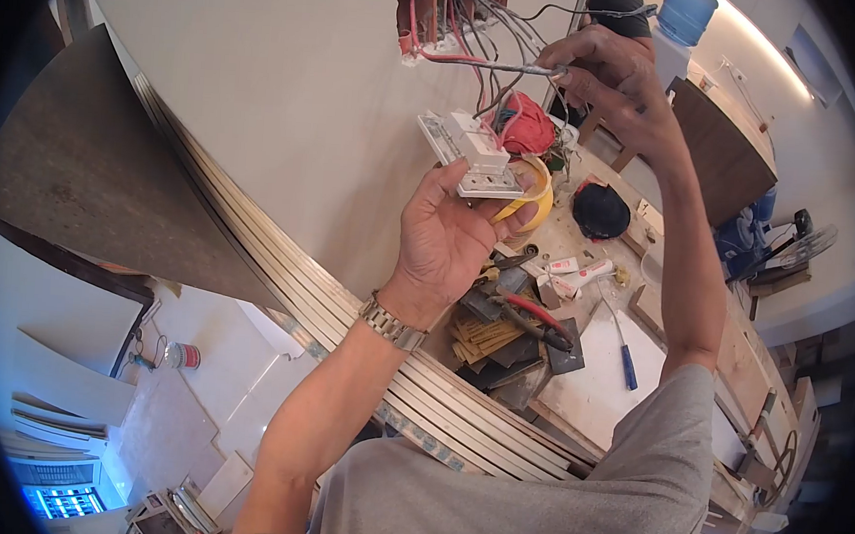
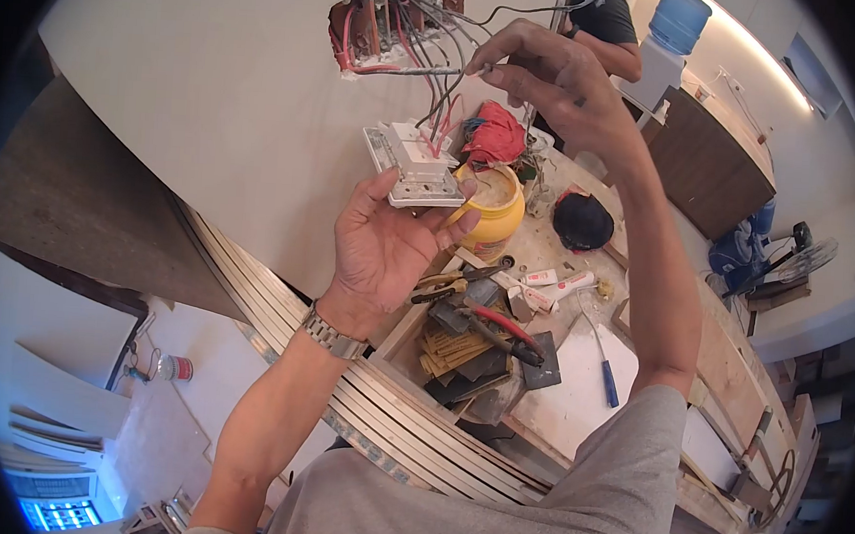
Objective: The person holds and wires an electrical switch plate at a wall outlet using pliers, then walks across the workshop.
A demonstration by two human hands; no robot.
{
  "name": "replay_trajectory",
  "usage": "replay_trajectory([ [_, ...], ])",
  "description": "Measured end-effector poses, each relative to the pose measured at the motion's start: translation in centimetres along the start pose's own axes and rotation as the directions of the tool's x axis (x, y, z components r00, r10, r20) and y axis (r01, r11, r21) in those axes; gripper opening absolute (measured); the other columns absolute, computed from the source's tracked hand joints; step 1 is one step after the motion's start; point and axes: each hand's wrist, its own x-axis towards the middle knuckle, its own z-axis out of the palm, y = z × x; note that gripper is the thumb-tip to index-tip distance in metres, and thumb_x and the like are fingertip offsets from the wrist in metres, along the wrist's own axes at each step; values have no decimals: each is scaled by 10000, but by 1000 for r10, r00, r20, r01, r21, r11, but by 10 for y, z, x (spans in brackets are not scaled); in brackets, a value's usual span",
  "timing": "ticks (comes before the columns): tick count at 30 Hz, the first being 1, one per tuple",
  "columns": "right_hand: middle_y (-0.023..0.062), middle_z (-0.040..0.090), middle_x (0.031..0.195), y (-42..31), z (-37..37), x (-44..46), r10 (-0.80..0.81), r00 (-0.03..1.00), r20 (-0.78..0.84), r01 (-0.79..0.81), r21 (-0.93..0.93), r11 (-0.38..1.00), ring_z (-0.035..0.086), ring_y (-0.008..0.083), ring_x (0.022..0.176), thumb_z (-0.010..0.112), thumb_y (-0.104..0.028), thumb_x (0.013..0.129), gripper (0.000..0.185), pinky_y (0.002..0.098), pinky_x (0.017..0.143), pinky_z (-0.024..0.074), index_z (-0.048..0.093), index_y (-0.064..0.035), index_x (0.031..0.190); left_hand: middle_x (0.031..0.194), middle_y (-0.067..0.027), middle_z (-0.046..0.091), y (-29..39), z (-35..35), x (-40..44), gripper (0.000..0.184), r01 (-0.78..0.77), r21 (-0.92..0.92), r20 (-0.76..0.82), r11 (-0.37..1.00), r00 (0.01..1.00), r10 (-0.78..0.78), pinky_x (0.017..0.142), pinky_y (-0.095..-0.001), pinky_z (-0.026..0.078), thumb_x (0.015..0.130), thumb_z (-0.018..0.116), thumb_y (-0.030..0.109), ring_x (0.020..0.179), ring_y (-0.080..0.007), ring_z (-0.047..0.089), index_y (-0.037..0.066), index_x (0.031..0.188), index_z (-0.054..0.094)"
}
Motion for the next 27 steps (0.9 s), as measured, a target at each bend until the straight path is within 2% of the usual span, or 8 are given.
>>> replay_trajectory([
  [1, 29, 755, 1127, 6, 3, -2, -1, 1000, -4, 1, -4, 1000, 668, 112, 911, 703, -136, 1052, 148, 293, 825, 554, 722, -19, 1140, 1439, -197, 627, 0, 0, 0, 539, 7, -11, 0, 1000, 1000, -7, 1128, -614, 516, 1023, 684, 302, 1362, -422, 603, 64, 1477, 518],
  [3, 41, 761, 1192, 22, 10, -7, 20, 992, -122, 16, 290, 957, 669, 81, 936, 692, -142, 1070, 177, 276, 841, 572, 707, -29, 1205, 1448, -188, 621, -1, -1, -1, 550, 18, -21, 4, 1000, 1000, -18, 1130, -613, 512, 1012, 691, 301, 1367, -419, 599, 70, 1480, 517],
  [4, 41, 761, 1192, 27, 15, -10, 19, 992, -128, 18, 285, 958, 669, 81, 936, 692, -142, 1070, 177, 276, 841, 572, 707, -29, 1205, 1459, -184, 613, -1, 0, -1, 563, 14, -29, -14, 999, 1000, -14, 1137, -615, 501, 1005, 696, 300, 1375, -417, 594, 77, 1489, 512],
  [6, 83, 759, 1229, 33, 24, -13, 32, 974, -224, 83, 486, 870, 690, 102, 961, 687, -154, 1076, 203, 289, 867, 594, 677, -18, 1226, 1471, -179, 605, -1, 2, -2, 577, 17, -33, -24, 999, 1000, -18, 1144, -617, 491, 999, 700, 300, 1383, -414, 588, 85, 1498, 507],
  [13, 115, 746, 1261, 38, 39, -19, 75, 933, -351, 110, 477, 872, 721, 144, 1016, 698, -172, 1073, 226, 321, 906, 610, 660, -6, 1223, 1494, -177, 584, -3, 3, -3, 564, 64, -43, -14, 997, 998, -64, 1170, -634, 454, 1002, 695, 281, 1415, -417, 560, 100, 1502, 507],
  [21, 114, 728, 1306, 25, 34, -24, 108, 935, -339, 50, 425, 904, 732, 166, 1089, 696, -188, 1077, 270, 322, 911, 612, 667, -15, 1282, 1455, -196, 594, -5, 10, -6, 505, 133, -80, -55, 988, 989, -137, 1170, -649, 446, 1012, 692, 275, 1426, -417, 539, 87, 1457, 548],
  [23, 114, 725, 1315, 19, 31, -29, 112, 932, -345, 42, 410, 911, 732, 165, 1091, 700, -192, 1075, 278, 320, 910, 611, 673, -20, 1292, 1413, -192, 607, -4, 14, -12, 464, 157, -51, -88, 986, 983, -161, 1167, -642, 450, 1013, 696, 270, 1407, -385, 551, 53, 1401, 565],
  [27, 84, 718, 1295, 7, 18, -53, 204, 933, -295, -98, 337, 936, 723, 146, 1060, 698, -199, 1075, 272, 315, 909, 602, 681, -32, 1289, 1361, -164, 623, 0, 8, -33, 411, 235, 12, -95, 972, 968, -232, 1147, -606, 476, 1011, 701, 252, 1327, -336, 605, 27, 1335, 583],
])
